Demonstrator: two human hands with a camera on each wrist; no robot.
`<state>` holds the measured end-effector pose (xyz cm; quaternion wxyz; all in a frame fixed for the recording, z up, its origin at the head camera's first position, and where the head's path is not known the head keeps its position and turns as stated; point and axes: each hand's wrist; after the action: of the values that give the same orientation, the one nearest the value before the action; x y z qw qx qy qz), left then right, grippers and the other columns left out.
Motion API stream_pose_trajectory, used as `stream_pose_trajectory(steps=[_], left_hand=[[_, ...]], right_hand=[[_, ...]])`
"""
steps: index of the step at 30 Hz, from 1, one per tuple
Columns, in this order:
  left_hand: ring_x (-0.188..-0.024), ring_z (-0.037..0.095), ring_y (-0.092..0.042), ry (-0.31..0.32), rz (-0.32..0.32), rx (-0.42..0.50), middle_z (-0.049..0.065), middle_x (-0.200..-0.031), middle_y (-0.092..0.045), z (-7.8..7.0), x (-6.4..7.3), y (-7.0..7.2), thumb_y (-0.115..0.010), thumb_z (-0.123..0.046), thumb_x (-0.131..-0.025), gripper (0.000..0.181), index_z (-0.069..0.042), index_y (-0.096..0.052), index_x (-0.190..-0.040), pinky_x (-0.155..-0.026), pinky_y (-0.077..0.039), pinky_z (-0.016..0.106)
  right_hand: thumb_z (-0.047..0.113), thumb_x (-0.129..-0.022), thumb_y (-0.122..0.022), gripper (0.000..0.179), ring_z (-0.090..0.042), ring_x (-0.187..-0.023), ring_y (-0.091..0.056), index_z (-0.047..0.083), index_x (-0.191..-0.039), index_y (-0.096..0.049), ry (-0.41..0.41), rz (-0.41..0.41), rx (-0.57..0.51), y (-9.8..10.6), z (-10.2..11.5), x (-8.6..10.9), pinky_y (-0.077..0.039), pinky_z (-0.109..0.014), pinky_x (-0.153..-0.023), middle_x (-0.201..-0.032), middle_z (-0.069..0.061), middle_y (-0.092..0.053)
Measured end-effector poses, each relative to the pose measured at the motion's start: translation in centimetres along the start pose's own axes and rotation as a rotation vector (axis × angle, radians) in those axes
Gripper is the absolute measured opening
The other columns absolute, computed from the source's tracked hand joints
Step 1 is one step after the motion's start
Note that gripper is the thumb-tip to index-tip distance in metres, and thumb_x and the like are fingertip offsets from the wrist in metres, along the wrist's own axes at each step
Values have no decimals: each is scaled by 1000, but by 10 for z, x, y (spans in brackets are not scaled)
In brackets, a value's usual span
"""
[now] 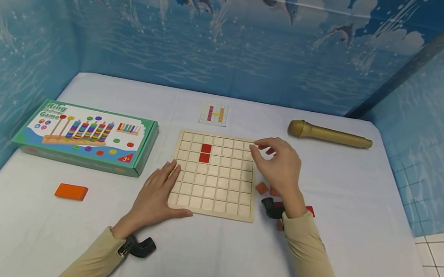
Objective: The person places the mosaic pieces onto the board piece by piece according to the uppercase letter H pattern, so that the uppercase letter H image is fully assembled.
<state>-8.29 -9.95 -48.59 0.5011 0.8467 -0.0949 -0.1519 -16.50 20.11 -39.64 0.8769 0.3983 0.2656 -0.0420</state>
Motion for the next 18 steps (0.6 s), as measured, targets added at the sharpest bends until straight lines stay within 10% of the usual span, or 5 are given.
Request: stream_pose_trajectory(steps=[11,18], left_hand=[[-143,25,-9,-6,-6,-7,11,-155,-18,0,0,1,-70,-68,-67,116,-2,-23,-150,-113,-10,40],[-143,23,-7,-3,0,-15,10,-156,-17,0,0,0,-69,-70,-67,116,-3,-22,-150,-113,-9,39]], right_hand=[[33,-84,-72,31,-23,-75,-56,6,-99,-73,-168,-69,112,49,-41,33,-44,-39,-63,-90,-9,-67],[34,-85,-69,39,-33,-83,-56,1,-107,-69,-324,49,194,79,-50,54,-43,-34,-59,-99,-17,-65]])
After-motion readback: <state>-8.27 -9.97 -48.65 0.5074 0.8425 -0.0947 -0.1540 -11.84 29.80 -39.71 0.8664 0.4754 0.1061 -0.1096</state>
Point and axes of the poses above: each hand's wrist, its own x-axis away from the middle knuckle, its own y-axis out of the back of the hand, z = x × y
